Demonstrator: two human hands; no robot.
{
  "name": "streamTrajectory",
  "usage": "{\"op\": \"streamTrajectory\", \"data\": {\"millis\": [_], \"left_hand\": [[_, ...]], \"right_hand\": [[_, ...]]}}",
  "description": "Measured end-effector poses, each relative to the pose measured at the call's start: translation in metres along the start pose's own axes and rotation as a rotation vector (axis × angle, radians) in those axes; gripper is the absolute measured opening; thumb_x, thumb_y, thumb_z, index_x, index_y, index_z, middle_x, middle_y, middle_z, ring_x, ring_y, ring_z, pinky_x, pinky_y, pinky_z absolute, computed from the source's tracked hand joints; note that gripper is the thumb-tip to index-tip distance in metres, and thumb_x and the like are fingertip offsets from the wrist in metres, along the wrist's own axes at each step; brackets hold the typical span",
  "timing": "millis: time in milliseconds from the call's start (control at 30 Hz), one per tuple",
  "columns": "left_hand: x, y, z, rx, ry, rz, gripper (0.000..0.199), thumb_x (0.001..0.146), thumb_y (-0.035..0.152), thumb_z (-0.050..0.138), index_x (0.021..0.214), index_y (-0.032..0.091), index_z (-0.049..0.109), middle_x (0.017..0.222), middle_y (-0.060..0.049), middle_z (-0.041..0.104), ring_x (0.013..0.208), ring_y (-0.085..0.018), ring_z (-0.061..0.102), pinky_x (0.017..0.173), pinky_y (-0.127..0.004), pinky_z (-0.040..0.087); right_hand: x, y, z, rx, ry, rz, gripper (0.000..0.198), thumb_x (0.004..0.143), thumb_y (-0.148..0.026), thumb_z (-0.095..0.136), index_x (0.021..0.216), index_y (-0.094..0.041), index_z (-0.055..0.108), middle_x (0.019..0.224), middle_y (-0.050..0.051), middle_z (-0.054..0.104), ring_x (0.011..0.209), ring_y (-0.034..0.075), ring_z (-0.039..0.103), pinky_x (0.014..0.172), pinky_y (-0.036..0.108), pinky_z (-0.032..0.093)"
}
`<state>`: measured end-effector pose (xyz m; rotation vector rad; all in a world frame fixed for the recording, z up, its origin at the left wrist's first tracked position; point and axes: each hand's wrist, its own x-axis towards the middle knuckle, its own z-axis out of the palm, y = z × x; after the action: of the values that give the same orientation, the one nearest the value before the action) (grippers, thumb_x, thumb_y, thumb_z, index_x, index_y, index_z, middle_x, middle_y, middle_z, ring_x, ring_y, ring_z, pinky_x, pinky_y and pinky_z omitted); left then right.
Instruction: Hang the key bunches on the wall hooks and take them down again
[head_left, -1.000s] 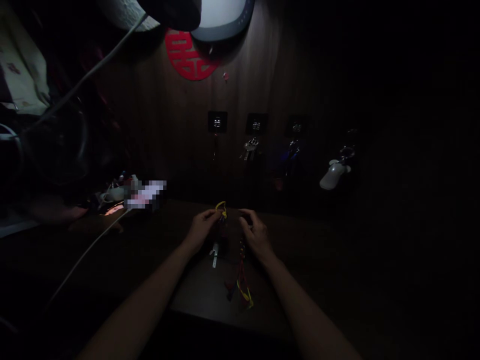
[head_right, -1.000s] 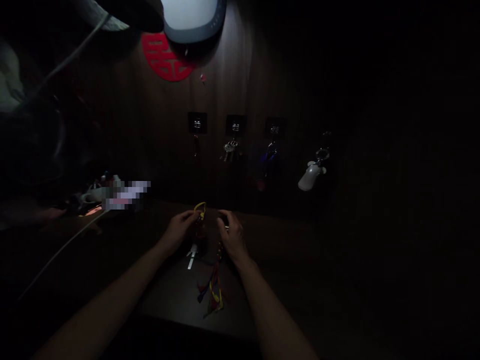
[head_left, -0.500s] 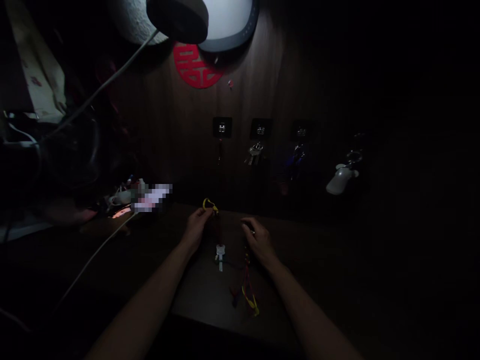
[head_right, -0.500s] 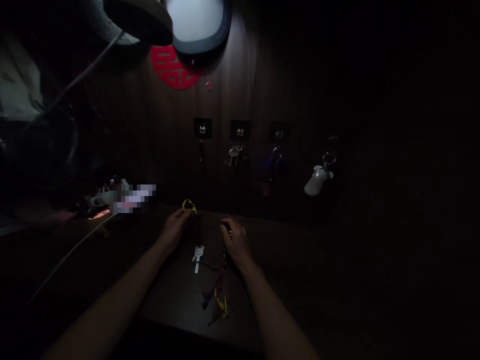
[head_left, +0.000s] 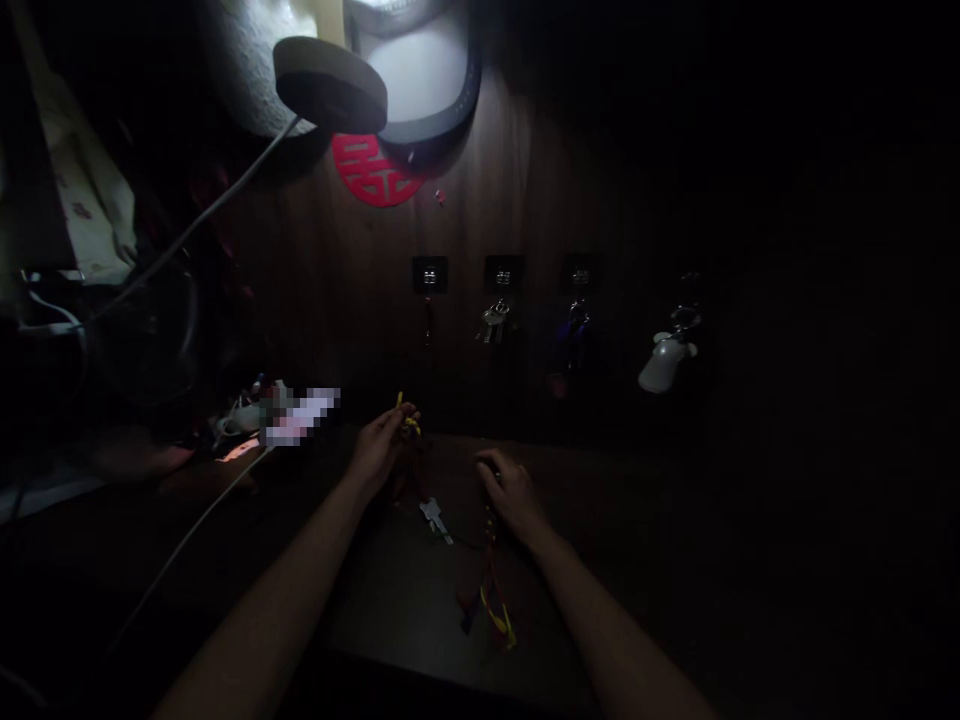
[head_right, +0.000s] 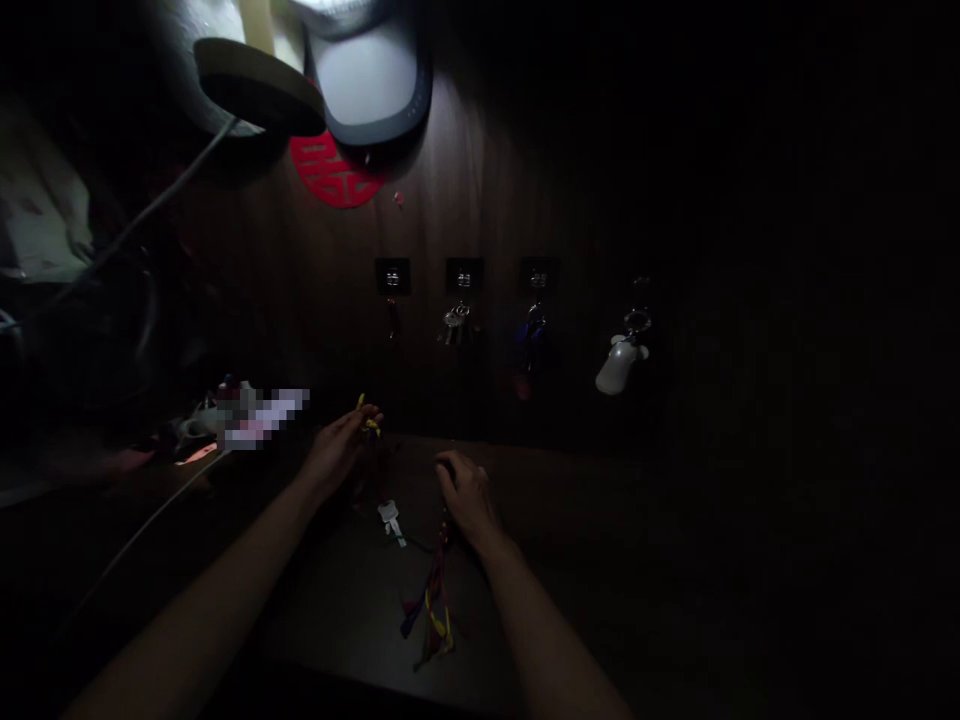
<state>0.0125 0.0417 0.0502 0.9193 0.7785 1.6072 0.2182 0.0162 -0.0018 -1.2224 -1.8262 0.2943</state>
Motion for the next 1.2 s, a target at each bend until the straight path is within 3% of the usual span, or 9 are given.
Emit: {"op": "streamTrajectory", "data": {"millis": [133, 300, 400, 500, 800, 967, 1067, 1200], "left_hand": [[0.002, 0.005, 0.003, 0.045, -0.033, -0.011, 0.022, 0.070, 0.026, 0.069, 0.088, 0.013, 0.069, 0.097, -0.010, 0.069, 0.088, -0.017, 0.065, 0.074, -0.025, 0.050], [-0.001, -0.001, 0.015, -0.009, 0.031, -0.035, 0.015, 0.074, 0.021, 0.066, 0.088, 0.015, 0.068, 0.097, -0.009, 0.069, 0.087, -0.015, 0.065, 0.074, -0.025, 0.051], [-0.006, -0.010, 0.025, -0.057, 0.062, -0.068, 0.014, 0.078, 0.018, 0.060, 0.090, 0.015, 0.067, 0.100, -0.009, 0.069, 0.091, -0.015, 0.064, 0.075, -0.025, 0.051], [-0.012, -0.018, 0.037, -0.096, 0.082, -0.089, 0.014, 0.079, 0.017, 0.058, 0.090, 0.014, 0.067, 0.099, -0.009, 0.069, 0.095, -0.015, 0.063, 0.077, -0.024, 0.050], [0.000, -0.014, 0.048, -0.072, 0.113, 0.027, 0.016, 0.075, 0.022, 0.065, 0.089, 0.016, 0.068, 0.094, -0.007, 0.071, 0.092, -0.015, 0.064, 0.077, -0.023, 0.050], [0.013, 0.000, 0.049, -0.076, 0.079, 0.162, 0.026, 0.064, 0.026, 0.073, 0.088, 0.016, 0.069, 0.096, -0.007, 0.070, 0.090, -0.015, 0.065, 0.079, -0.026, 0.049], [0.021, 0.013, 0.050, 0.068, 0.094, 0.221, 0.032, 0.062, 0.030, 0.074, 0.090, 0.016, 0.070, 0.090, -0.006, 0.071, 0.085, -0.016, 0.065, 0.078, -0.027, 0.049], [0.036, 0.038, 0.055, 0.382, 0.122, 0.380, 0.028, 0.069, 0.029, 0.067, 0.094, 0.018, 0.070, 0.085, -0.003, 0.072, 0.084, -0.016, 0.065, 0.079, -0.029, 0.049]], "right_hand": [[-0.005, -0.009, -0.001, -0.043, -0.059, -0.038, 0.023, 0.085, -0.025, 0.043, 0.101, -0.024, 0.060, 0.104, 0.004, 0.065, 0.099, 0.019, 0.057, 0.088, 0.037, 0.039], [-0.014, -0.031, -0.001, -0.002, -0.277, -0.250, 0.038, 0.084, -0.024, 0.049, 0.121, -0.028, 0.051, 0.120, 0.003, 0.059, 0.110, 0.018, 0.050, 0.095, 0.038, 0.035], [-0.017, -0.037, 0.001, -0.012, -0.352, -0.254, 0.047, 0.082, -0.027, 0.052, 0.129, -0.030, 0.044, 0.133, 0.004, 0.048, 0.119, 0.020, 0.042, 0.098, 0.040, 0.033], [-0.017, -0.037, 0.002, -0.041, -0.402, -0.253, 0.049, 0.081, -0.029, 0.054, 0.129, -0.029, 0.044, 0.131, 0.005, 0.049, 0.118, 0.021, 0.043, 0.098, 0.041, 0.033], [-0.019, -0.039, 0.000, -0.049, -0.431, -0.292, 0.028, 0.083, -0.026, 0.052, 0.109, -0.027, 0.060, 0.110, 0.001, 0.064, 0.107, 0.018, 0.051, 0.093, 0.036, 0.034], [-0.016, -0.030, -0.002, -0.136, -0.331, -0.202, 0.021, 0.086, -0.028, 0.049, 0.099, -0.022, 0.064, 0.101, 0.003, 0.066, 0.099, 0.018, 0.053, 0.088, 0.033, 0.035], [-0.013, -0.026, -0.003, -0.181, -0.297, -0.147, 0.022, 0.088, -0.031, 0.046, 0.097, -0.023, 0.065, 0.099, 0.003, 0.065, 0.098, 0.017, 0.053, 0.088, 0.034, 0.033], [-0.012, -0.025, -0.002, -0.205, -0.302, -0.112, 0.023, 0.089, -0.032, 0.045, 0.096, -0.024, 0.065, 0.099, 0.003, 0.065, 0.098, 0.017, 0.052, 0.088, 0.033, 0.031]]}}
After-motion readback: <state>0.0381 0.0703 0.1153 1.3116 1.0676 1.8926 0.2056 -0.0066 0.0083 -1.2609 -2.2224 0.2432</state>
